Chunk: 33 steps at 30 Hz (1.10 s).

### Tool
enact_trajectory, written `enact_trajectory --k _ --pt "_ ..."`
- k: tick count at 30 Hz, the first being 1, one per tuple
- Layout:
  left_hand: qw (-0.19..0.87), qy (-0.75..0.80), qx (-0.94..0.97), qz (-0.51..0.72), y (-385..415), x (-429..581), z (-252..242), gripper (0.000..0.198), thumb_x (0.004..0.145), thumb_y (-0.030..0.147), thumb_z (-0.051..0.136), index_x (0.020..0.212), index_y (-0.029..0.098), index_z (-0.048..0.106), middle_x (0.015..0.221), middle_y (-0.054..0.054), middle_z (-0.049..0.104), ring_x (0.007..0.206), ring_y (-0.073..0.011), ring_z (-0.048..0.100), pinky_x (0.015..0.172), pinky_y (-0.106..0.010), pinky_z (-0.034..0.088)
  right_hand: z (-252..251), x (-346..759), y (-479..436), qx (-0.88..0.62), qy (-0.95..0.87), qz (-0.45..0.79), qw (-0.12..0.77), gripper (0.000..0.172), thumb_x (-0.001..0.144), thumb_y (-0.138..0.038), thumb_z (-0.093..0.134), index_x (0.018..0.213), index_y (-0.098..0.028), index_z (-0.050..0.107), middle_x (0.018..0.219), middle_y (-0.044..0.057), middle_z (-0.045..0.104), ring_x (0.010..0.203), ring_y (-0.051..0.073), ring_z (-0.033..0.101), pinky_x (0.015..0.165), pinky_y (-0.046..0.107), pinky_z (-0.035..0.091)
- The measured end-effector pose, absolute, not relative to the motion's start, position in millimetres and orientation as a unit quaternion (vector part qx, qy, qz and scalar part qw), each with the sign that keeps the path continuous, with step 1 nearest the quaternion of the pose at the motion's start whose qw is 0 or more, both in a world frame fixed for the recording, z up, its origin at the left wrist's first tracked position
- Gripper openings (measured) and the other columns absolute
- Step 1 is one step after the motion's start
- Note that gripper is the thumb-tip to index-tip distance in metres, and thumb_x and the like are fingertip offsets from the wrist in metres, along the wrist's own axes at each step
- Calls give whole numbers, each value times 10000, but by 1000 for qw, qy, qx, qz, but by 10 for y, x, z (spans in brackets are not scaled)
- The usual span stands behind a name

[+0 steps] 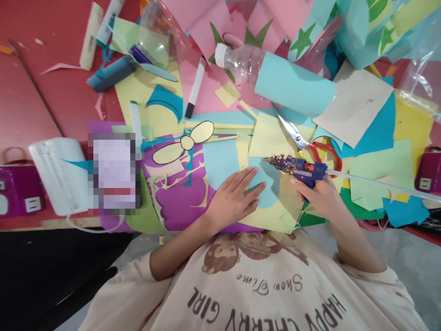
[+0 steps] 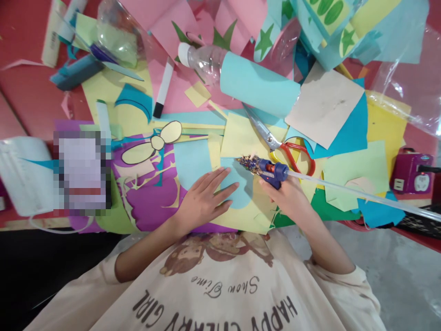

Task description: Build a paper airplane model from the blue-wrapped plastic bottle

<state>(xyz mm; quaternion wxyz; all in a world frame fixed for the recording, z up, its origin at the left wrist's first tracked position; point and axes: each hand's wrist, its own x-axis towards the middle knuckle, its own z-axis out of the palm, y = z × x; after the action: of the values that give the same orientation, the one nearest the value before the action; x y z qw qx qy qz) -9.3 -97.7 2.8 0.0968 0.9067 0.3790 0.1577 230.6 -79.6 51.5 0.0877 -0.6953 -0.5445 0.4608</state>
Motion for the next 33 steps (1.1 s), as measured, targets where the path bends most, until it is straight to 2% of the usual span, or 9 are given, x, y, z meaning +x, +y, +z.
enact_trajectory --k 9,24,33 --pt "97 380 907 155 -979 -91 33 337 893 283 572 1219 210 612 1360 -175 584 1281 -298 559 1022 -417 489 542 2344 -805 -692 -554 454 90 358 838 -457 517 557 -243 463 447 -17 537 449 151 524 518 290 446" --pt "104 379 906 159 -982 -96 20 344 892 280 574 1227 209 606 1368 -175 577 1292 -297 546 1025 -423 484 578 2429 -839 -718 -513 459 101 332 809 -467 559 579 -241 481 454 -23 524 439 152 514 495 295 441" --pt "102 379 906 162 -983 -97 25 339 888 282 579 1216 202 610 1362 -179 581 1286 -298 552 1019 -421 488 549 2512 -879 -730 -505 451 99 345 821 -464 569 565 -243 503 450 -16 543 501 180 592 540 302 469"
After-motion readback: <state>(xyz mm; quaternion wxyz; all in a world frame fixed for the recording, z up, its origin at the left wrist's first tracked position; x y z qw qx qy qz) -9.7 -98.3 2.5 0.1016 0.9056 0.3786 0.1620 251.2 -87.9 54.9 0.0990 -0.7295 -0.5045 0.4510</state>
